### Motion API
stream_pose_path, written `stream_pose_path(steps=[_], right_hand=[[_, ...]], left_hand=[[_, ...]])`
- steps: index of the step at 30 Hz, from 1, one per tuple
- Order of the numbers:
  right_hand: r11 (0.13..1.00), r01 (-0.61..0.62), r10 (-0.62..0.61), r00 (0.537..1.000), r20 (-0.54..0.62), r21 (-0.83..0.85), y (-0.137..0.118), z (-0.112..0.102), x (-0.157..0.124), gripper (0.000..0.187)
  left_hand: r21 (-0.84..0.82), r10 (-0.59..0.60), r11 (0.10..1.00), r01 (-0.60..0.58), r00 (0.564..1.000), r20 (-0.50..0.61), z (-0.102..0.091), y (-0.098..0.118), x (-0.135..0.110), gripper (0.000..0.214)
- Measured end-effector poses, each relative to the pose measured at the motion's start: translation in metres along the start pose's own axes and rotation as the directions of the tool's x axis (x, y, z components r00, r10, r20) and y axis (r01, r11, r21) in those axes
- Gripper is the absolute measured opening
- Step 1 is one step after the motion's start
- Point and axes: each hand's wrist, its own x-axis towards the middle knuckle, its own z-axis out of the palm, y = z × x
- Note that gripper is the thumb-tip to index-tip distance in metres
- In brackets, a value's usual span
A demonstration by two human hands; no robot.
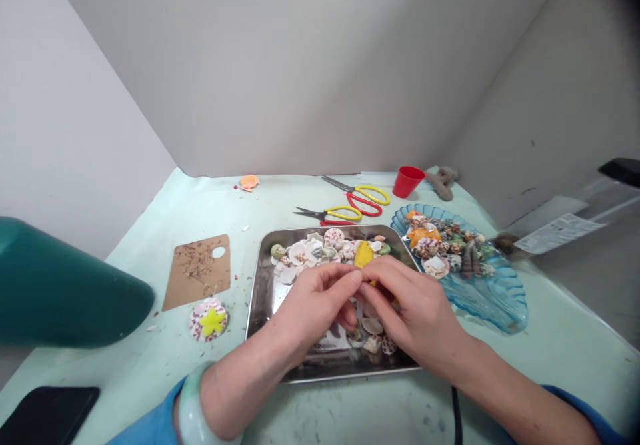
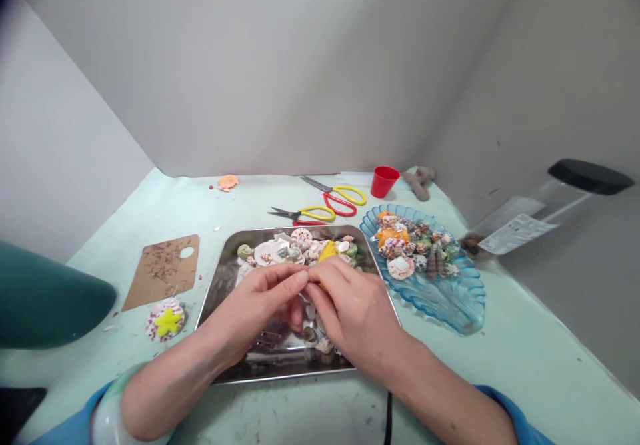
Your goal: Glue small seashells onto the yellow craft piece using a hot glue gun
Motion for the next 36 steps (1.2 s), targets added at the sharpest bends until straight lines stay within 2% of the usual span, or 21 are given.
stream_pose_path(steps=[11, 19, 27, 36], right_hand=[[0.997, -0.054, 0.058, 0.996, 0.069, -0.053, -0.0009, 0.0003, 0.0014, 0.014], [0.999, -0.044, 0.044, 0.999, 0.016, -0.013, -0.0005, 0.0005, -0.0013, 0.01], [0.999, -0.052, 0.052, 0.998, 0.024, 0.0, 0.0006, 0.001, -0.001, 0.008], [0.999, -0.034, 0.034, 0.999, 0.01, -0.006, 0.0006, 0.0024, -0.0014, 0.009]], left_hand=[[0.031, -0.038, 0.999, 0.038, 0.999, -0.019, 0.0012, 0.0, 0.0008, 0.027], [0.017, -0.014, 1.0, 0.014, 1.0, 0.026, -0.0017, -0.0033, 0.0011, 0.029], [-0.003, -0.01, 1.0, 0.01, 0.999, 0.041, -0.0015, -0.0033, 0.0009, 0.03], [0.018, -0.037, 0.999, 0.037, 0.999, 0.01, 0.0003, -0.0004, -0.0006, 0.027]])
